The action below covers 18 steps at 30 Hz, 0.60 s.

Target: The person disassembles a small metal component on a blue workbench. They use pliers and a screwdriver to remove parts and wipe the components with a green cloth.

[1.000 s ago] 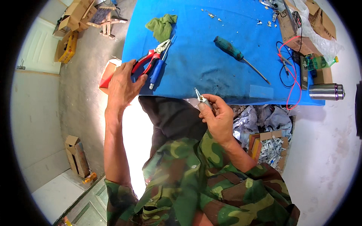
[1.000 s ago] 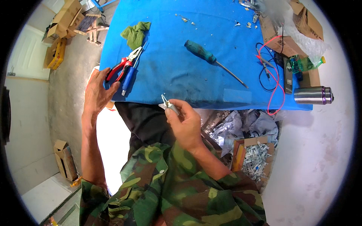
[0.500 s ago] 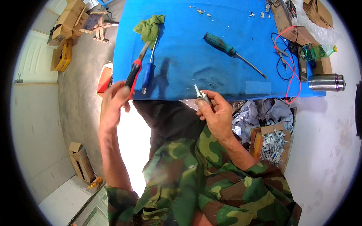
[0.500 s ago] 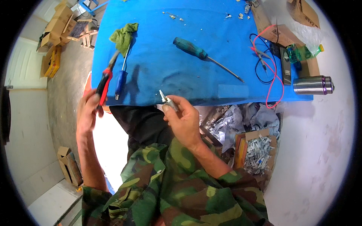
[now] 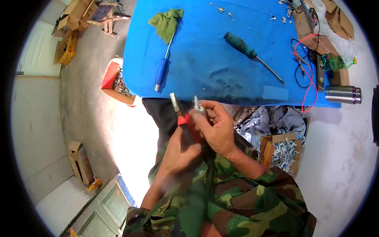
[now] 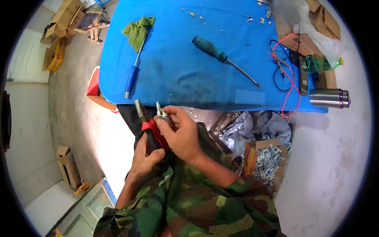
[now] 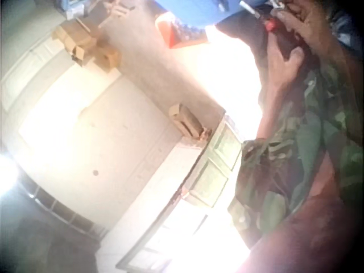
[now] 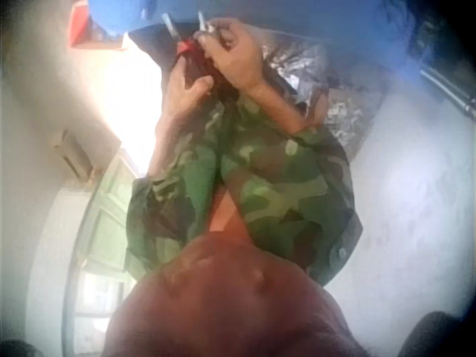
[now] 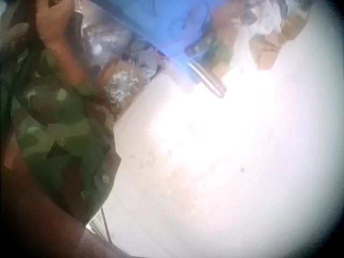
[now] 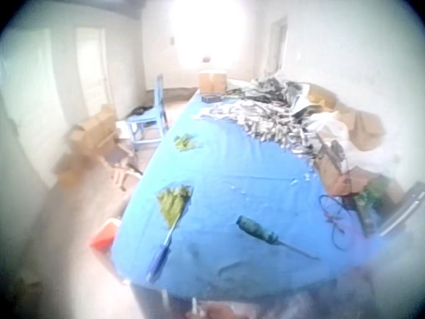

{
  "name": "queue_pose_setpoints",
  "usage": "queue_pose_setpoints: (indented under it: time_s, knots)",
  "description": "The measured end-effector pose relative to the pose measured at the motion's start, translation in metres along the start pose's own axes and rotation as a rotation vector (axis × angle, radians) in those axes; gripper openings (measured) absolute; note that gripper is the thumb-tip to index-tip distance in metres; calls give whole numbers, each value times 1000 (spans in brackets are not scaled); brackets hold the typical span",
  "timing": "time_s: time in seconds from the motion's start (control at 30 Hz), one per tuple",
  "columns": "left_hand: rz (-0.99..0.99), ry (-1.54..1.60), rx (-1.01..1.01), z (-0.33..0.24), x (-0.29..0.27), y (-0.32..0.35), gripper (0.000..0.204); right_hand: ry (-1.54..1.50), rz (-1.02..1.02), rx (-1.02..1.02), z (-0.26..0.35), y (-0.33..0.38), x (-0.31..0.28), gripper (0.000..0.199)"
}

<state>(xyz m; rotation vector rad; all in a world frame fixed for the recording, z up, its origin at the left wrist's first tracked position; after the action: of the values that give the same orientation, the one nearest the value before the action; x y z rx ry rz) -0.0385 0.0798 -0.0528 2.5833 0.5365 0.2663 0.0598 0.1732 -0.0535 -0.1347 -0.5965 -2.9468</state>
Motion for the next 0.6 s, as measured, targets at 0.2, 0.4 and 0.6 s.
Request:
queue_pose_setpoints:
  time_s: [0.2, 0.4, 0.6]
  knots:
    - [-44, -71, 27, -10, 3, 4, 54, 54, 9, -154, 1, 11, 15, 29]
    - [-168, -315, 106, -5, -14, 7, 41, 278, 27, -448, 19, 19, 21, 32]
    - [-196, -357, 118, 16, -44, 24, 42, 468, -49, -734, 45, 24, 19, 33]
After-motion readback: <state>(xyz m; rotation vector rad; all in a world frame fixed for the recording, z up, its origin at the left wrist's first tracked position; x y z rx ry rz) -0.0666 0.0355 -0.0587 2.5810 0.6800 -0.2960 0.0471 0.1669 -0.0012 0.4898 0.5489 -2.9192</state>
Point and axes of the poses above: each hand's wrist, its own y-axis away from the middle knuckle, its own x-axis out of the palm, z = x × y, the point moved 10 cm from there along -y, towards the middle knuckle, and after that the axes turned 14 degrees about -z, right-handed, at the moved point
